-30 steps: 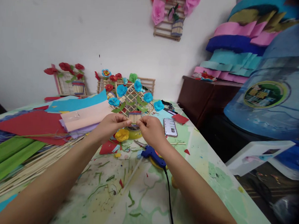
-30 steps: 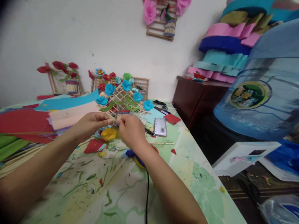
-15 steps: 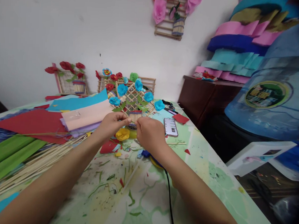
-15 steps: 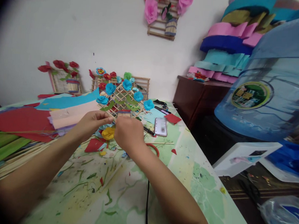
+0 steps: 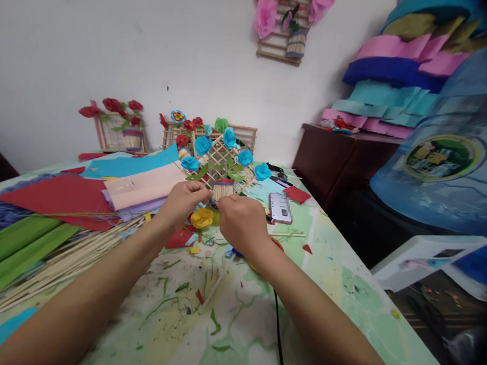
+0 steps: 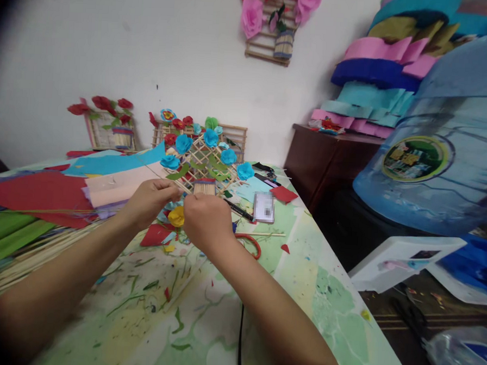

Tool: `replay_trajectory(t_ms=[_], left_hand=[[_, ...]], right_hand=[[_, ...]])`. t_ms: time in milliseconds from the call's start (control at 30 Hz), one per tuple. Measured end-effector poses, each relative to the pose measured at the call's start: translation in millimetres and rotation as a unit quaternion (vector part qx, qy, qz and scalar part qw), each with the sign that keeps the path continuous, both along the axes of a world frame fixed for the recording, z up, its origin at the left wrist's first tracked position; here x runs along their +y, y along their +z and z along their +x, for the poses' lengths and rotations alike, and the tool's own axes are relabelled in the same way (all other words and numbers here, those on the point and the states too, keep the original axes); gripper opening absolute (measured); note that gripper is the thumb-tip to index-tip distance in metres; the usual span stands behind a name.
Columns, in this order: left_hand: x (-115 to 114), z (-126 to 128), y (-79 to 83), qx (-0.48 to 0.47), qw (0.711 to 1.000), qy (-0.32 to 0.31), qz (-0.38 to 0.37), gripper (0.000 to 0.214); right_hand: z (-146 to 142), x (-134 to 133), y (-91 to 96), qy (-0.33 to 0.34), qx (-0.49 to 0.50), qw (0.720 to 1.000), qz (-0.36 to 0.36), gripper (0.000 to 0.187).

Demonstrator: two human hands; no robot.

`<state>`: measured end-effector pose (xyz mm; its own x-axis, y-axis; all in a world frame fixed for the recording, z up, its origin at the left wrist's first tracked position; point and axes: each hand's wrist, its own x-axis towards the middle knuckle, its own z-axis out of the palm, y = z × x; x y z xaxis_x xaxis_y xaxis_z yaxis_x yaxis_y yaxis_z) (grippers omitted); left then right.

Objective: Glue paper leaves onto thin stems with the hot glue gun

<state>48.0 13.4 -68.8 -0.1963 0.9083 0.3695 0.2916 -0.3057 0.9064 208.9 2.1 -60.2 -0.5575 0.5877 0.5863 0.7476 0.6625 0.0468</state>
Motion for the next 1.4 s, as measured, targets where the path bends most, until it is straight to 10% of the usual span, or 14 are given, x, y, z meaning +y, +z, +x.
replay_trajectory(t_ms=[833, 1400], left_hand=[[-5, 6, 1.1, -0.123, 0.985, -0.121, -0.009, 0.025], [-11, 10, -0.1, -0.160, 0.975, -0.114, -0.103, 0.036]], right_hand=[[5, 8, 0.7, -0.010, 0.150, 0.984, -0.093, 0.019], [-5, 12, -0.3, 0.118, 0.407, 0.800, -0.425, 0.018]])
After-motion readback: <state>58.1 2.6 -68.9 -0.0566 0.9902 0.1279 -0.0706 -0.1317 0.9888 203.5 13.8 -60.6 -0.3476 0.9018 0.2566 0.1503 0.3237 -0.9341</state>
